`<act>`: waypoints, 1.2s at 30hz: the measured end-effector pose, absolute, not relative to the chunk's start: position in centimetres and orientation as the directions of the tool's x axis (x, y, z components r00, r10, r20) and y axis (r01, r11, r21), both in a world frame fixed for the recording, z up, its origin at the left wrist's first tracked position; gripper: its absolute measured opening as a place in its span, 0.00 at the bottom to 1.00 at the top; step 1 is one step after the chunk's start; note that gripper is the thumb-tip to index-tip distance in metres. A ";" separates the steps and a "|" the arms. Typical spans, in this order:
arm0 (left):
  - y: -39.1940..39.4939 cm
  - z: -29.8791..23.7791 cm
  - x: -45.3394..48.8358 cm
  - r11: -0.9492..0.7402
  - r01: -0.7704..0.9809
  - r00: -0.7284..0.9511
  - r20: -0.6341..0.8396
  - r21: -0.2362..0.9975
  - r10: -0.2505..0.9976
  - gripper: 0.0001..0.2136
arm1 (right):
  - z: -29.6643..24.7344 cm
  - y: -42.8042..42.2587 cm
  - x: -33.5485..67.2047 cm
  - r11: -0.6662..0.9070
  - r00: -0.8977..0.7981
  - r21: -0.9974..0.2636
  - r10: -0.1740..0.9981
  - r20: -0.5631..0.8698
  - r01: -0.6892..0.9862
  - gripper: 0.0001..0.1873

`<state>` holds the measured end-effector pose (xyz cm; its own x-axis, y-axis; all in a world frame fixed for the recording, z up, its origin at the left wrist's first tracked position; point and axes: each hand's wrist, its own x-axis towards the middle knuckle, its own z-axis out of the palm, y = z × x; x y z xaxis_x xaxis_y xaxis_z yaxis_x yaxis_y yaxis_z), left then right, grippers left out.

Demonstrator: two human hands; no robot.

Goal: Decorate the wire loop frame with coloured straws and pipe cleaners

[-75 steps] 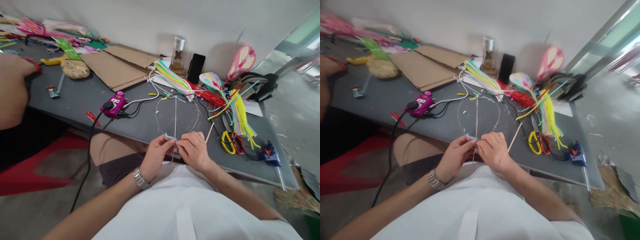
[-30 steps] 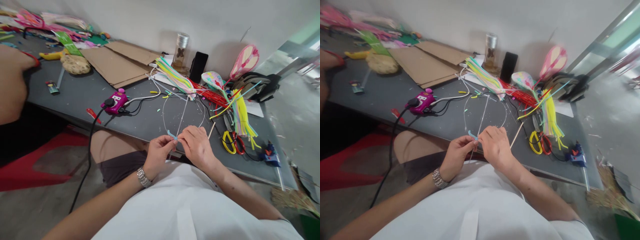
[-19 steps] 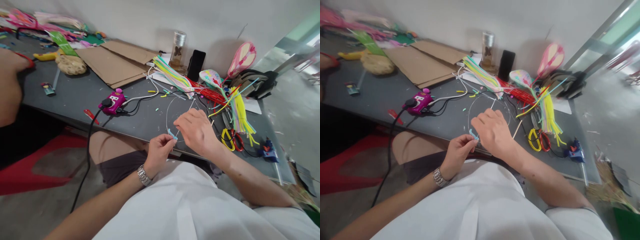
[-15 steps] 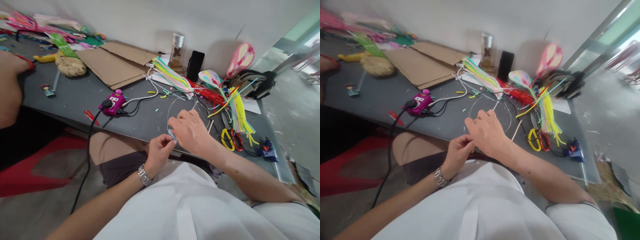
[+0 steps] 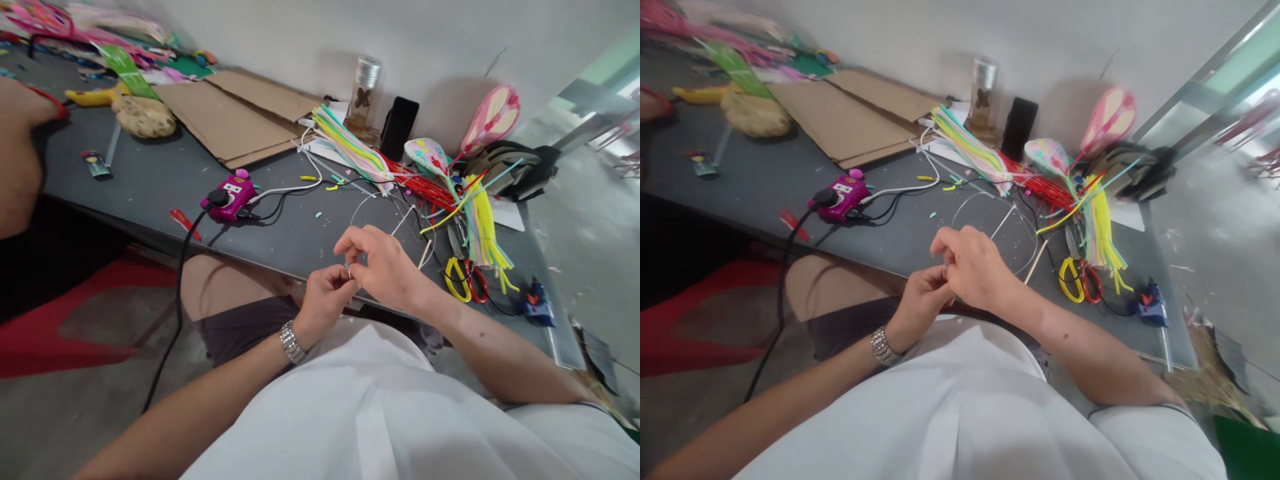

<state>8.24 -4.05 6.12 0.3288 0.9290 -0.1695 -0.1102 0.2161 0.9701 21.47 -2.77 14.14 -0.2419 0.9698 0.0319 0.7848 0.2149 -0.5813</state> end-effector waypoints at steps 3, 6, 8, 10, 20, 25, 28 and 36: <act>-4.1 6.1 8.2 0.248 -0.130 0.348 -0.190 0.960 0.918 0.11 | 14.1 -2.5 21.6 0.189 -0.257 -0.633 0.966 -0.016 0.750 0.19; -4.2 6.1 8.3 0.267 -0.153 0.349 -0.201 0.951 0.915 0.11 | 14.5 -2.1 21.6 0.186 -0.288 -0.600 0.954 -0.077 0.778 0.14; -4.2 6.2 8.3 0.263 -0.152 0.341 -0.199 0.953 0.919 0.12 | 15.0 -1.9 21.5 0.204 -0.313 -0.539 0.942 -0.118 0.817 0.11; -4.2 6.4 8.3 0.252 -0.148 0.331 -0.193 0.956 0.924 0.12 | 15.6 -1.7 21.3 0.253 -0.356 -0.466 0.923 -0.148 0.848 0.09; -4.4 6.0 8.2 0.295 -0.147 0.338 -0.232 0.944 0.912 0.11 | 14.7 -0.9 20.8 0.353 -0.436 -0.378 0.885 -0.160 0.856 0.07; -4.5 5.7 8.4 0.360 -0.201 0.311 -0.289 0.911 0.905 0.11 | 15.0 -1.4 22.1 0.493 -0.520 -0.291 0.854 -0.015 0.820 0.05; -4.4 5.7 8.4 0.395 -0.256 0.296 -0.318 0.882 0.901 0.12 | 14.8 -3.1 23.8 0.518 -0.486 -0.184 0.852 0.195 0.835 0.07; -4.4 5.7 8.8 0.428 -0.284 0.310 -0.340 0.858 0.888 0.15 | 12.3 -5.7 24.8 0.449 -0.419 -0.089 0.876 0.239 0.889 0.10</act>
